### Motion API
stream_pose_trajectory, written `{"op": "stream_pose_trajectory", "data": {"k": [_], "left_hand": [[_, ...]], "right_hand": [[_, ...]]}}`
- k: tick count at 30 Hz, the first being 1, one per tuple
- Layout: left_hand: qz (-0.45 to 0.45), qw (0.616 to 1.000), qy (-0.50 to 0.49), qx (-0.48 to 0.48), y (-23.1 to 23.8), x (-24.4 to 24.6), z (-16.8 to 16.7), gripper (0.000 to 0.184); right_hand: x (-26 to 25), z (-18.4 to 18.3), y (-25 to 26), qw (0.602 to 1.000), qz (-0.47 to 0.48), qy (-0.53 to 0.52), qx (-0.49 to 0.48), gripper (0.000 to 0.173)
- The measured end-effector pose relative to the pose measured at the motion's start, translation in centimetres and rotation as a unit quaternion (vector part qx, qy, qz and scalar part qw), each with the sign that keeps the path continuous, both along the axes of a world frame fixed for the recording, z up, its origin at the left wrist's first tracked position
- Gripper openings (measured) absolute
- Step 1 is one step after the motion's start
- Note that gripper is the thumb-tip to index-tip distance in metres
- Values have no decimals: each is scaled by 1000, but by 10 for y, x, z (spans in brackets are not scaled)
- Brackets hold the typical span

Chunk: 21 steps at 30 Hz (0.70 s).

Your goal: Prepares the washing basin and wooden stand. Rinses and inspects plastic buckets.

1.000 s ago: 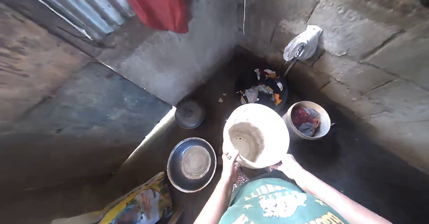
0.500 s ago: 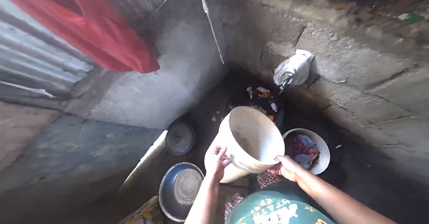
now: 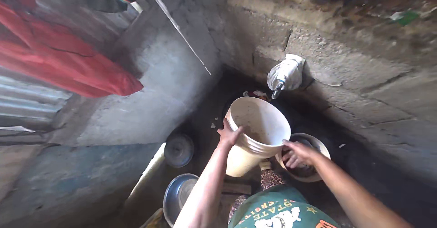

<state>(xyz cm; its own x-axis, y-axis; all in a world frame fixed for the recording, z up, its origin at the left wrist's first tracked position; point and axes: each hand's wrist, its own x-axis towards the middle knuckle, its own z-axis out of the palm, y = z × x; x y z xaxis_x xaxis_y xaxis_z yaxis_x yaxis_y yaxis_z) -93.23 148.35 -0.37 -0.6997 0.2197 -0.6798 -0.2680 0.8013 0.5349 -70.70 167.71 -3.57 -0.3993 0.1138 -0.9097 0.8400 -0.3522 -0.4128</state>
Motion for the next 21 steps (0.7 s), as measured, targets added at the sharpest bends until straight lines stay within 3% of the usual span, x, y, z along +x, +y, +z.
{"op": "stream_pose_trajectory", "data": {"k": [1, 4, 6, 11, 15, 21], "left_hand": [[12, 1000, 0, 0, 9, -10, 0, 107], [20, 1000, -5, -19, 32, -28, -5, 101], [2, 999, -7, -44, 48, -34, -9, 104], [-42, 995, 2, -90, 79, -30, -12, 106], [-62, 993, -3, -97, 95, -33, -21, 107], [-81, 992, -22, -89, 111, -33, -29, 104]], "right_hand": [[-6, 11, 19, 998, 18, 2, 57, 75], [-49, 22, 64, 972, -40, 76, 220, 60], [-96, 7, 87, 956, -39, 116, 266, 55], [-194, -33, 103, 937, -8, 88, 338, 51], [-205, -32, 99, 931, 25, 60, 360, 35], [-181, -32, 135, 867, 263, 83, 415, 26]]}}
